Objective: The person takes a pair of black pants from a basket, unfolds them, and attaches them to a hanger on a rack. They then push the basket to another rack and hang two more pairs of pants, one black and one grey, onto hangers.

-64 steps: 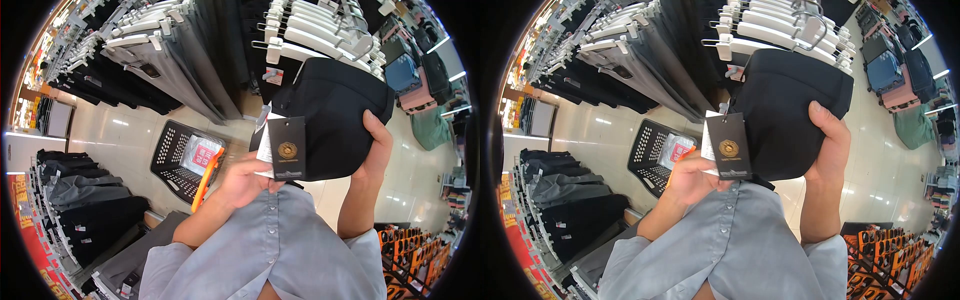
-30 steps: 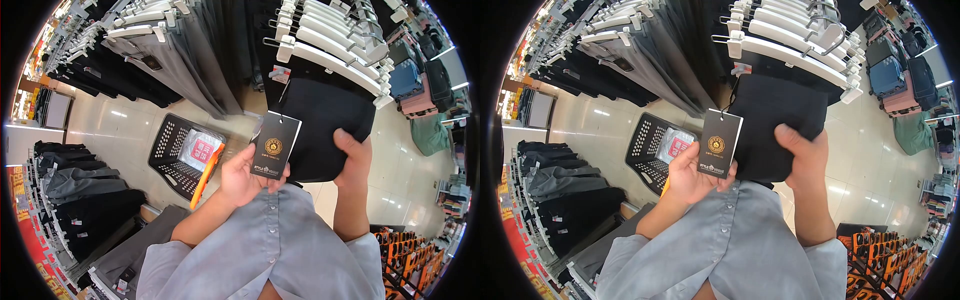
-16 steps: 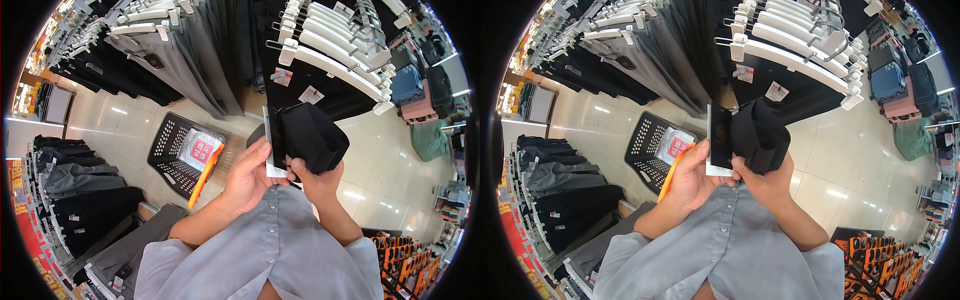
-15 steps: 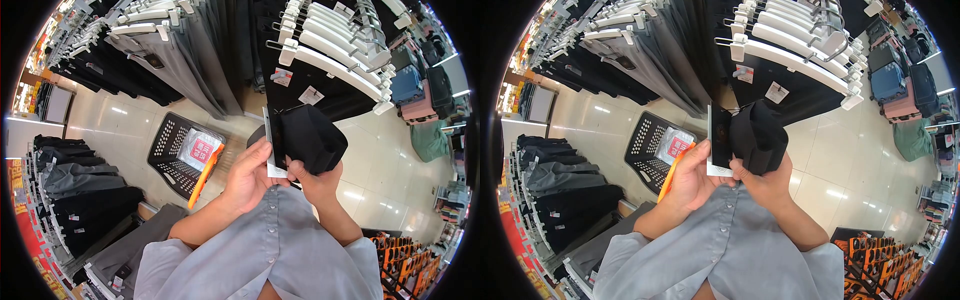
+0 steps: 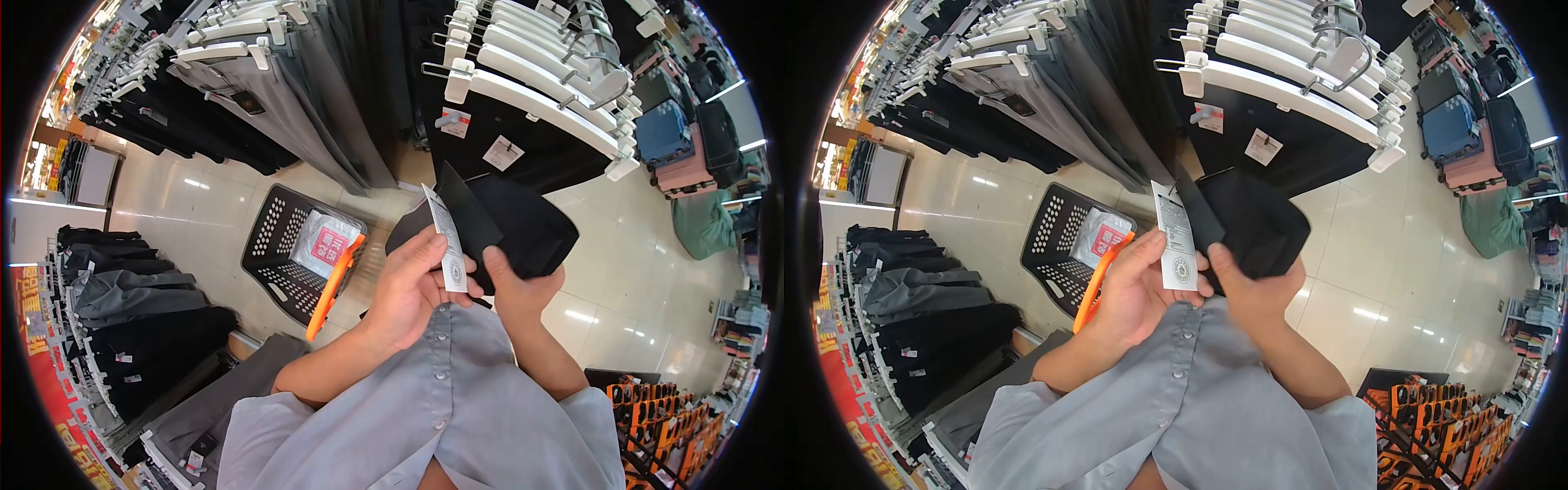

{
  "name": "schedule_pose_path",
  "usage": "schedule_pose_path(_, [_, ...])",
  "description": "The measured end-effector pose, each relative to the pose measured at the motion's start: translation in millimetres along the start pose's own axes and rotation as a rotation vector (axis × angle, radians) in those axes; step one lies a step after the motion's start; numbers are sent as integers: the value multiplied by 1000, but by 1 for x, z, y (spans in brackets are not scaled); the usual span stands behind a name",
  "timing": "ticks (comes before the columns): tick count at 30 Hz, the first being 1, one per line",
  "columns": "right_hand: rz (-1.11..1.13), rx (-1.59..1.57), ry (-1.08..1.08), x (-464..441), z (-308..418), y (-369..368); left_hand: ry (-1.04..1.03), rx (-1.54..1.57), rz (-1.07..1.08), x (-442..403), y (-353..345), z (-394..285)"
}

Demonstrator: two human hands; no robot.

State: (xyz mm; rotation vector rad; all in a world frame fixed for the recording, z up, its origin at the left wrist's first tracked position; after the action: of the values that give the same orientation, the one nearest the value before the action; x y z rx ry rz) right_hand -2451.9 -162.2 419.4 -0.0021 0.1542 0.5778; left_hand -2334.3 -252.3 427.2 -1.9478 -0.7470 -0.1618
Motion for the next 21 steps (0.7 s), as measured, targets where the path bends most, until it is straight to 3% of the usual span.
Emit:
schedule_pose_path(5, [-190,18,-6,-24,8,13,-4,40,-10,3,16,-2])
schedule_pose_path(11, [-146,-74,-46,-36,10,25,27,34,39,5,27,-3])
schedule_pose_path(21, [19,-63,122,-34,20,40,17,-158,146,-4,14,8])
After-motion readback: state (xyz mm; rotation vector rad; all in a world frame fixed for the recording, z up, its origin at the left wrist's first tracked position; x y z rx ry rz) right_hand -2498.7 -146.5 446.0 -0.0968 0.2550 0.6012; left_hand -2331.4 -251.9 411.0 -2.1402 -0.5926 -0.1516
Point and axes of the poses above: each hand's wrist, its own x-axis away from the middle knuckle, its own y-axis out of the back of the hand, z = x × y, the point moved 2 cm from there along -x, towards the middle knuckle, and after that the axes turned 4 degrees about x, right-handed, at the moved point
